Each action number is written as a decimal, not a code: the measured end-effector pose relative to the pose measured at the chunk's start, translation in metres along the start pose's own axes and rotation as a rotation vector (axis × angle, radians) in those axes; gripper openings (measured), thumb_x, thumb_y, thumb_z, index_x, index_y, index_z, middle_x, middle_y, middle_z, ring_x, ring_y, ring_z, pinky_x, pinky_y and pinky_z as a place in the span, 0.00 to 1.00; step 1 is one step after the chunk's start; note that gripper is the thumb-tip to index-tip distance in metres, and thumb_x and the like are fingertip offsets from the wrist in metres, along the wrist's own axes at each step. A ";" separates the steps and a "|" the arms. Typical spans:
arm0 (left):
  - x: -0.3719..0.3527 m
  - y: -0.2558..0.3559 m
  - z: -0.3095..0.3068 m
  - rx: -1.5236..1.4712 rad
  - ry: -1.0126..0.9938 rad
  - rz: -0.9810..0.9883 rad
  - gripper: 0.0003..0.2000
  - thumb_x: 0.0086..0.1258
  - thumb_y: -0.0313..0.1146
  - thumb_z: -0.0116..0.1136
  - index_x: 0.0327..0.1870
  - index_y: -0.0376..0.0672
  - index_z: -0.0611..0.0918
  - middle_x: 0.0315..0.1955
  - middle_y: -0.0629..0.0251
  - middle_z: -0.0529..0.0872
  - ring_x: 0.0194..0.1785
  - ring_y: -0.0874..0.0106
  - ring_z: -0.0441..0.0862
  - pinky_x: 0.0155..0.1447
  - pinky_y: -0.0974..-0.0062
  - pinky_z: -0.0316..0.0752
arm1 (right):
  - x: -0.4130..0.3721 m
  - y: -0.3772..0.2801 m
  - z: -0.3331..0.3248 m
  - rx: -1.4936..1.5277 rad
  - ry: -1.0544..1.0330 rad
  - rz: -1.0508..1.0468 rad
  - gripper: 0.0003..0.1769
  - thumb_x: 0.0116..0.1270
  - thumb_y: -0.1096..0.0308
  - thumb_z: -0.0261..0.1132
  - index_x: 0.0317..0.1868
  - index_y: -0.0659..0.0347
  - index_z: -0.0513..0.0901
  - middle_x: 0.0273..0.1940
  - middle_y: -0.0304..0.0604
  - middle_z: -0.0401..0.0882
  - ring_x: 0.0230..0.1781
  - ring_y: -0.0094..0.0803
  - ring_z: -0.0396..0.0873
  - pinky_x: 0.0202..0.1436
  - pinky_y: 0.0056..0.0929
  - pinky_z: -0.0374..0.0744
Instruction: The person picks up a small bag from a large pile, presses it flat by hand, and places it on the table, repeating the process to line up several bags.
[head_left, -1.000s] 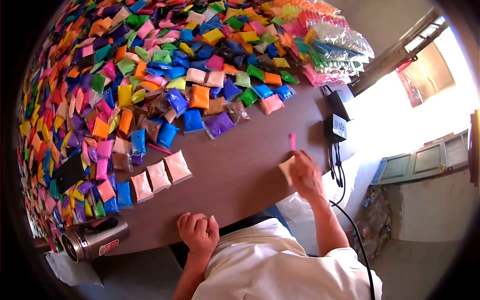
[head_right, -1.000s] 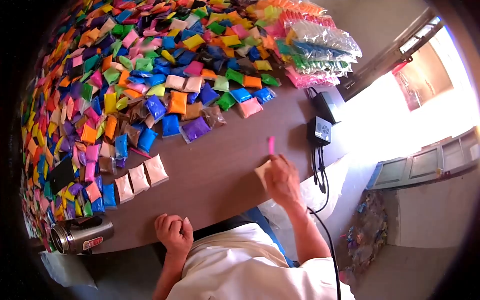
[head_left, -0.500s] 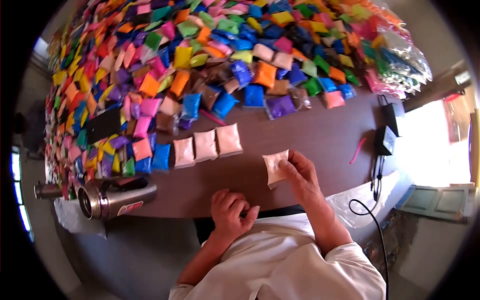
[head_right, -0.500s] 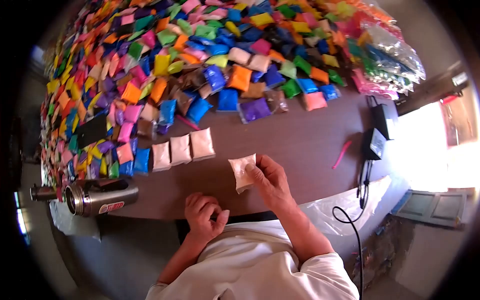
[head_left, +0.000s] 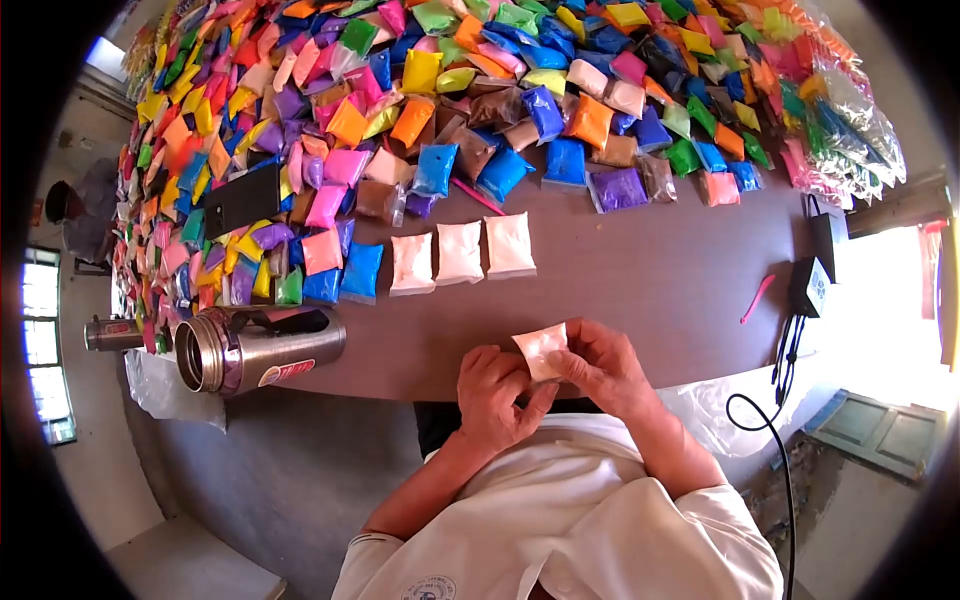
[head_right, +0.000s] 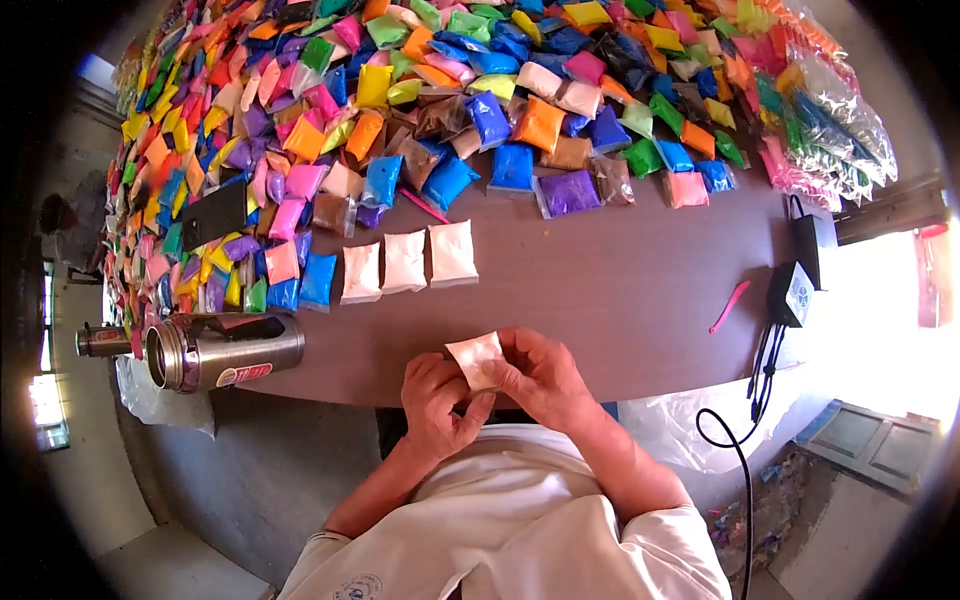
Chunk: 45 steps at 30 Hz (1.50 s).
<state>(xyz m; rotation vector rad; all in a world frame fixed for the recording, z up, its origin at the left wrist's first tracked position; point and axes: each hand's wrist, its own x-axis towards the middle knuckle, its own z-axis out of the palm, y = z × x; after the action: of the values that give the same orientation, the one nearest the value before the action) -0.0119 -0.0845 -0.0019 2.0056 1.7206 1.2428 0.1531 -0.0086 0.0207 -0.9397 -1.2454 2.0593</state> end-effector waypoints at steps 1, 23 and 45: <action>0.000 0.000 0.000 0.004 0.017 0.009 0.11 0.62 0.40 0.67 0.25 0.43 0.82 0.27 0.63 0.82 0.33 0.59 0.77 0.48 0.63 0.71 | 0.000 0.000 -0.002 -0.020 -0.027 0.009 0.14 0.76 0.70 0.62 0.55 0.70 0.76 0.44 0.39 0.81 0.44 0.21 0.79 0.51 0.24 0.80; -0.002 -0.004 -0.003 -0.023 -0.025 0.000 0.15 0.70 0.41 0.61 0.25 0.42 0.81 0.26 0.62 0.82 0.32 0.59 0.77 0.48 0.61 0.71 | 0.008 0.004 0.003 -0.110 -0.164 -0.067 0.08 0.73 0.70 0.64 0.42 0.69 0.81 0.31 0.35 0.82 0.33 0.18 0.77 0.35 0.21 0.77; -0.003 0.001 0.005 0.097 0.013 0.001 0.09 0.62 0.30 0.65 0.23 0.44 0.77 0.26 0.68 0.81 0.34 0.61 0.78 0.53 0.60 0.74 | 0.092 -0.024 -0.020 -0.878 0.513 -0.207 0.27 0.59 0.64 0.73 0.58 0.60 0.77 0.38 0.48 0.86 0.38 0.47 0.85 0.43 0.40 0.80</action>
<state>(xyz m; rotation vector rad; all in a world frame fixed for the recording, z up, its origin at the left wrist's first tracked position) -0.0075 -0.0863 -0.0054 2.0564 1.8190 1.1978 0.1156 0.0804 0.0100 -1.5031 -1.8513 0.9592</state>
